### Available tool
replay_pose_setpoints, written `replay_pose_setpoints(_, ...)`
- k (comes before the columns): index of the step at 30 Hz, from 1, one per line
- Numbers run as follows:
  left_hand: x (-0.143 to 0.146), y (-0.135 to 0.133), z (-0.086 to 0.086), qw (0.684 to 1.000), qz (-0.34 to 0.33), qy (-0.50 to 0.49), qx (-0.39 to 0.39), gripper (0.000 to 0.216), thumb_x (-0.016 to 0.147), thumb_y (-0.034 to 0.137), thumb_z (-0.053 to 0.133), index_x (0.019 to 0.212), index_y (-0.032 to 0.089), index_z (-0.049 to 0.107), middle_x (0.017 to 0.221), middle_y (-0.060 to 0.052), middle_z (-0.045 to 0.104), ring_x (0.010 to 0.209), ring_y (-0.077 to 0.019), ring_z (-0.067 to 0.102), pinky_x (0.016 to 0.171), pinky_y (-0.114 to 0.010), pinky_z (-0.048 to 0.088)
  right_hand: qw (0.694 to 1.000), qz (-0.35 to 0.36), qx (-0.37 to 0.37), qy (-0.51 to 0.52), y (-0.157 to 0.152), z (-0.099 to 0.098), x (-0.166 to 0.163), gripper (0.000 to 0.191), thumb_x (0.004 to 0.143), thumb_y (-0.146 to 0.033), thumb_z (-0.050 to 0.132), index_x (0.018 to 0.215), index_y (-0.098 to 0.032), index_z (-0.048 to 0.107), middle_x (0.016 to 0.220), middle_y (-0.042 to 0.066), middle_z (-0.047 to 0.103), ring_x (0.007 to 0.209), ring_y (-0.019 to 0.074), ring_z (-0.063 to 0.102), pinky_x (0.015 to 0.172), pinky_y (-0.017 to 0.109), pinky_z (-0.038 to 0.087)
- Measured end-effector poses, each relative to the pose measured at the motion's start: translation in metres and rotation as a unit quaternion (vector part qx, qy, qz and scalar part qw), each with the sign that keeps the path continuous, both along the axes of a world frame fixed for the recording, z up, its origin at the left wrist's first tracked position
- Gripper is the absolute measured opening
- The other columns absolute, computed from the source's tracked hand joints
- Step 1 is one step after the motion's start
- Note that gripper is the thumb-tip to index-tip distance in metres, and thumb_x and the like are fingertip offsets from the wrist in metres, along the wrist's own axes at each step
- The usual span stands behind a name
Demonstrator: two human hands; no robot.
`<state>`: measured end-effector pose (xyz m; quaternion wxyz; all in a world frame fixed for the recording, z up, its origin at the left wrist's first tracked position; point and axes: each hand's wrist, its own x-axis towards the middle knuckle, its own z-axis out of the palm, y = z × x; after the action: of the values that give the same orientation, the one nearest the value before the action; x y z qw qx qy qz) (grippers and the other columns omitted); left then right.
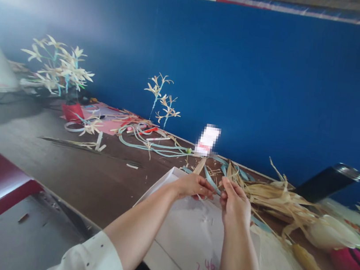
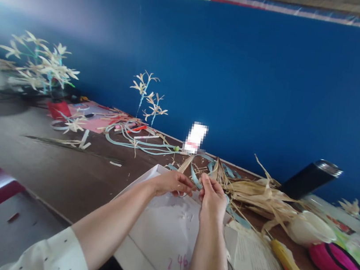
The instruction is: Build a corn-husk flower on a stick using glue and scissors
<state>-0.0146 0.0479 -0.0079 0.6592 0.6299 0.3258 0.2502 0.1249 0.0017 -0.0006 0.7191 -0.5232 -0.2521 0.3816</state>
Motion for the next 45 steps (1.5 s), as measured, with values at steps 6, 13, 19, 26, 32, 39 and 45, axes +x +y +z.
replay_pose_setpoints(6,-0.002,0.002,0.000,0.999,0.039,-0.011,0.031,0.031,0.067,0.044,0.069,0.081,0.017,0.072,0.072,-0.002,0.065,0.058,-0.0077,0.047,0.048,-0.018,0.033,0.999,-0.041,0.023,0.017,0.002,-0.003,0.006,0.039,0.049,-0.036,0.084,0.078,-0.014,0.069,0.075,0.003,0.066,0.045,0.0022,0.039,0.035,0.012,0.027)
replay_pose_setpoints(13,-0.005,0.005,0.005,0.989,0.143,-0.004,0.044,0.037,0.065,0.047,0.070,0.081,0.014,0.072,0.071,-0.002,0.062,0.059,-0.0076,0.045,0.049,-0.019,0.030,0.996,-0.074,0.039,0.016,0.004,-0.004,0.009,0.043,0.050,-0.034,0.084,0.084,-0.014,0.069,0.079,0.004,0.067,0.045,0.0030,0.039,0.035,0.014,0.026)
replay_pose_setpoints(19,-0.007,0.005,0.007,0.974,0.207,0.033,0.081,0.039,0.064,0.050,0.070,0.083,0.016,0.073,0.073,-0.002,0.066,0.069,-0.0121,0.054,0.063,-0.022,0.040,0.993,-0.103,0.056,0.030,0.002,0.000,0.010,0.040,0.050,-0.036,0.084,0.079,-0.014,0.067,0.070,0.001,0.063,0.044,0.0033,0.038,0.035,0.014,0.024)
replay_pose_setpoints(26,-0.007,0.005,0.007,0.960,0.193,0.077,0.189,0.041,0.074,0.053,0.060,0.085,0.017,0.075,0.088,-0.005,0.070,0.084,-0.0190,0.061,0.074,-0.025,0.042,0.995,-0.085,0.045,0.005,0.001,0.000,0.007,0.040,0.051,-0.037,0.083,0.079,-0.014,0.067,0.073,0.003,0.065,0.044,0.0033,0.038,0.035,0.014,0.025)
replay_pose_setpoints(32,-0.003,0.002,0.005,0.979,0.129,0.024,0.154,0.048,0.067,0.057,0.064,0.088,0.015,0.075,0.079,-0.004,0.070,0.077,-0.0177,0.060,0.070,-0.024,0.043,0.996,-0.045,0.016,-0.070,0.001,-0.004,0.002,0.043,0.054,-0.044,0.081,0.081,-0.013,0.069,0.070,0.003,0.065,0.044,0.0038,0.037,0.037,0.016,0.028)
replay_pose_setpoints(39,-0.004,0.000,0.008,0.989,0.071,0.004,0.131,0.043,0.067,0.052,0.066,0.087,0.015,0.074,0.078,-0.005,0.070,0.076,-0.0148,0.058,0.069,-0.022,0.042,0.990,-0.076,0.001,-0.116,-0.001,-0.003,0.001,0.045,0.055,-0.049,0.079,0.082,-0.014,0.071,0.064,0.001,0.063,0.042,0.0055,0.037,0.038,0.019,0.027)
replay_pose_setpoints(45,-0.003,0.001,0.009,0.987,0.088,0.015,0.131,0.038,0.067,0.047,0.067,0.082,0.013,0.074,0.078,-0.005,0.070,0.073,-0.0139,0.057,0.070,-0.023,0.042,0.985,-0.100,-0.006,-0.138,0.000,-0.002,0.000,0.040,0.059,-0.047,0.075,0.081,-0.013,0.070,0.067,0.003,0.065,0.042,0.0060,0.038,0.038,0.020,0.027)
